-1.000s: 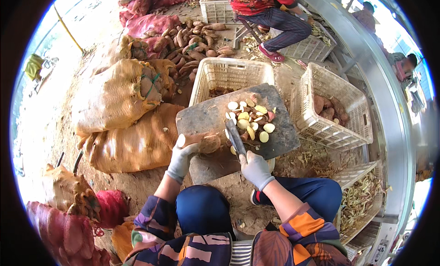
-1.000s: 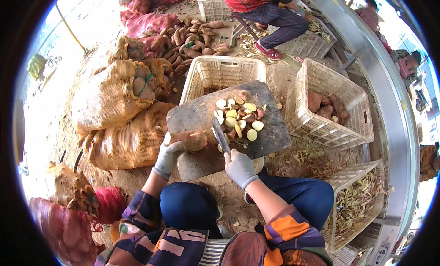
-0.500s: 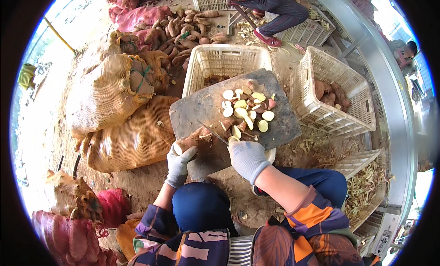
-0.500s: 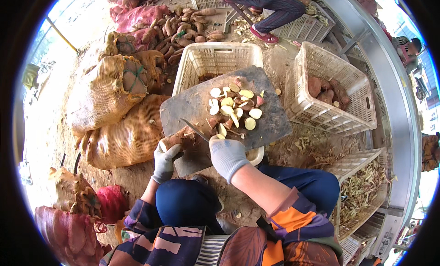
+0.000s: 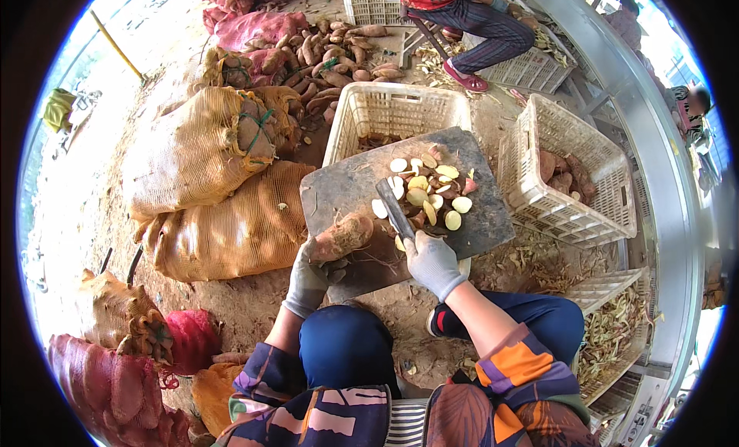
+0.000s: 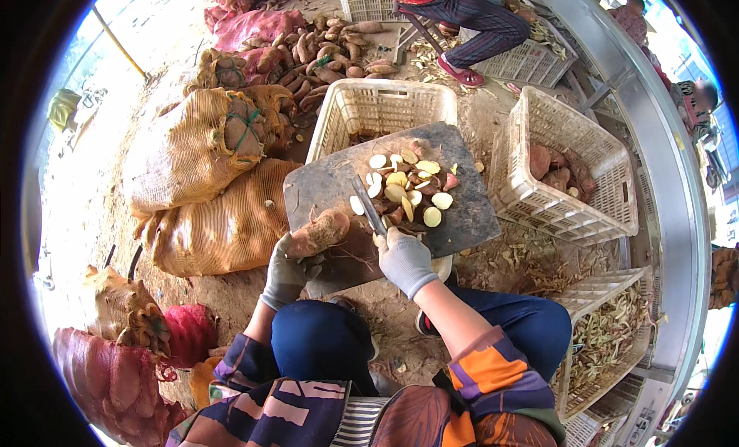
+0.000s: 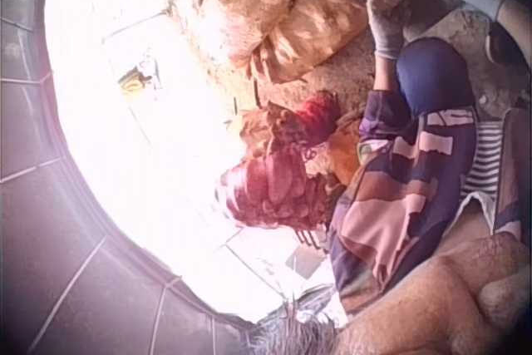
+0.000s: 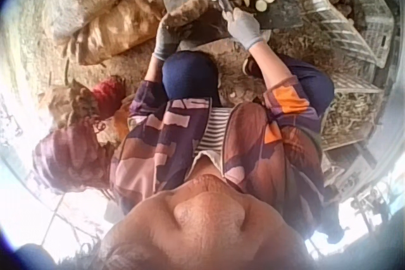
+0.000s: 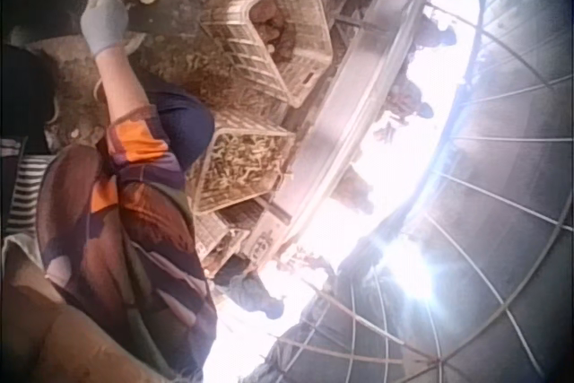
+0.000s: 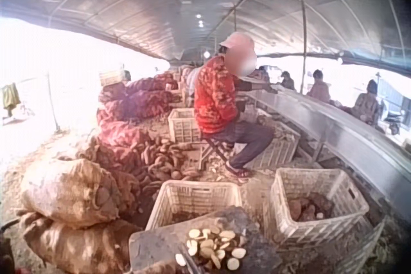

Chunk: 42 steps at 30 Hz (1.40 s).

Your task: The person sits on the ground and peels sweet potatoes using a knife, then slices them into rounds on a cutting board. The person places the sliced pieces into a white plastic crate and occasionally picks up new potatoes from nearby mesh bags.

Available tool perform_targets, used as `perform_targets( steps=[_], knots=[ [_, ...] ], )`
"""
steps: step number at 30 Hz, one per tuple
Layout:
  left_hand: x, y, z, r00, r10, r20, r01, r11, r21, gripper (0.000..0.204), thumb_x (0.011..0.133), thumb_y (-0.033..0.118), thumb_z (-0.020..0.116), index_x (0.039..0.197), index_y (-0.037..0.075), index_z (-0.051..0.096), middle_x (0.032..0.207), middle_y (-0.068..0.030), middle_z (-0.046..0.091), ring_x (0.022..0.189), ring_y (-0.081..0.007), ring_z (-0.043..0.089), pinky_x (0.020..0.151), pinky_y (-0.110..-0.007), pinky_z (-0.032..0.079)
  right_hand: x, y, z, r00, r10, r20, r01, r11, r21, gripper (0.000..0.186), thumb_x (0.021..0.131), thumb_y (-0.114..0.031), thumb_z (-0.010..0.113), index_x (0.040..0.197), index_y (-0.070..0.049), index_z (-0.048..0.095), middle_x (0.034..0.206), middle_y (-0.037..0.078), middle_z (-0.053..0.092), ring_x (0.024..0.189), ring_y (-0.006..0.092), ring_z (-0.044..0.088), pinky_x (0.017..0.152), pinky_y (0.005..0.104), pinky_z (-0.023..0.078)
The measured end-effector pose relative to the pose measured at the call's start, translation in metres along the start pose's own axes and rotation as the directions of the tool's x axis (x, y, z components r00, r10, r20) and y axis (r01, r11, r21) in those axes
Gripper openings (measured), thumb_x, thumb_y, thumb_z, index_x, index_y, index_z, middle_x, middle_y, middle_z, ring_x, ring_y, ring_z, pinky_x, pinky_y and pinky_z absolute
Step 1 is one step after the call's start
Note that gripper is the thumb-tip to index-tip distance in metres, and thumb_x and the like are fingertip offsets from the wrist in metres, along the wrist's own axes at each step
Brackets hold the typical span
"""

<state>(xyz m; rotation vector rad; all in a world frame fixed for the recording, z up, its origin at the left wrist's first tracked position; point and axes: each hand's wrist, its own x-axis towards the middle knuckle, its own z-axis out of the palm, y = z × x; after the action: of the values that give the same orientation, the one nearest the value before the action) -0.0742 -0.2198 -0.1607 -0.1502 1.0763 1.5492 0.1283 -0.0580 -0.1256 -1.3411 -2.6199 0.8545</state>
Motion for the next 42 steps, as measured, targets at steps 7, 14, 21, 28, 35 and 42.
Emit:
perform_targets(
  steps=[7,14,21,28,35,42],
  knots=[
    [-0.005,0.011,0.037,0.995,-0.064,0.077,0.056,0.993,0.102,0.042,0.091,0.043,0.053,0.118,0.011,0.058,0.100,-0.0111,0.064,0.079,-0.0176,0.060,0.058,-0.027,0.044,-0.016,0.019,0.012,0.996,0.071,0.054,-0.076,0.993,0.085,0.031,0.093,-0.034,0.050,0.088,-0.004,0.059,0.081,0.023,0.065,0.079,0.0410,0.065,0.072,0.0498,0.050],
    [0.013,0.037,0.199,0.857,-0.112,0.504,-0.071,0.941,0.330,0.036,0.096,0.037,0.049,0.111,0.006,0.059,0.091,-0.0058,0.063,0.070,-0.0123,0.054,0.056,-0.025,0.041,-0.010,0.024,0.024,0.998,0.013,0.053,-0.017,0.997,0.074,0.032,0.093,-0.036,0.048,0.093,-0.005,0.060,0.084,0.024,0.066,0.082,0.0418,0.064,0.075,0.0504,0.050],
    [-0.026,0.077,0.249,0.534,0.228,0.814,-0.532,0.839,0.114,0.046,0.096,0.025,0.052,0.133,-0.001,0.047,0.123,-0.0143,0.058,0.103,-0.0271,0.062,0.087,-0.038,0.052,-0.002,0.057,0.046,0.823,-0.567,0.037,0.537,0.753,-0.381,0.025,0.090,-0.028,0.054,0.078,-0.006,0.056,0.078,0.017,0.059,0.066,0.0345,0.057,0.062,0.0457,0.049],
    [-0.190,0.066,-0.156,0.949,0.313,0.030,-0.314,0.946,0.078,0.039,0.100,0.032,0.041,0.115,0.002,0.062,0.121,-0.0186,0.062,0.111,-0.0295,0.060,0.095,-0.045,0.047,-0.002,0.040,0.031,0.993,0.061,0.101,-0.074,0.988,0.135,0.032,0.092,-0.027,0.054,0.087,0.004,0.060,0.082,0.028,0.062,0.079,0.0437,0.060,0.072,0.0500,0.045],
    [-0.292,-0.131,-0.346,0.496,0.162,-0.853,0.327,0.875,0.356,0.030,0.084,0.028,0.061,0.104,0.005,0.065,0.097,-0.0141,0.070,0.092,-0.0272,0.066,0.083,-0.039,0.051,0.004,0.039,0.025,0.989,0.060,0.133,-0.070,0.995,0.071,0.024,0.095,-0.018,0.051,0.100,0.004,0.059,0.078,0.015,0.061,0.064,0.0269,0.057,0.059,0.0384,0.044],
    [-0.171,-0.140,-0.387,0.708,0.521,-0.477,0.600,-0.087,0.795,0.070,0.074,0.024,0.068,0.137,0.008,0.041,0.141,-0.0135,0.043,0.133,-0.0340,0.036,0.106,-0.051,0.031,0.002,0.016,0.014,0.985,-0.166,0.048,0.173,0.961,-0.216,0.025,0.093,-0.019,0.052,0.099,0.003,0.063,0.085,0.023,0.065,0.078,0.0385,0.062,0.071,0.0442,0.048]
  ],
)
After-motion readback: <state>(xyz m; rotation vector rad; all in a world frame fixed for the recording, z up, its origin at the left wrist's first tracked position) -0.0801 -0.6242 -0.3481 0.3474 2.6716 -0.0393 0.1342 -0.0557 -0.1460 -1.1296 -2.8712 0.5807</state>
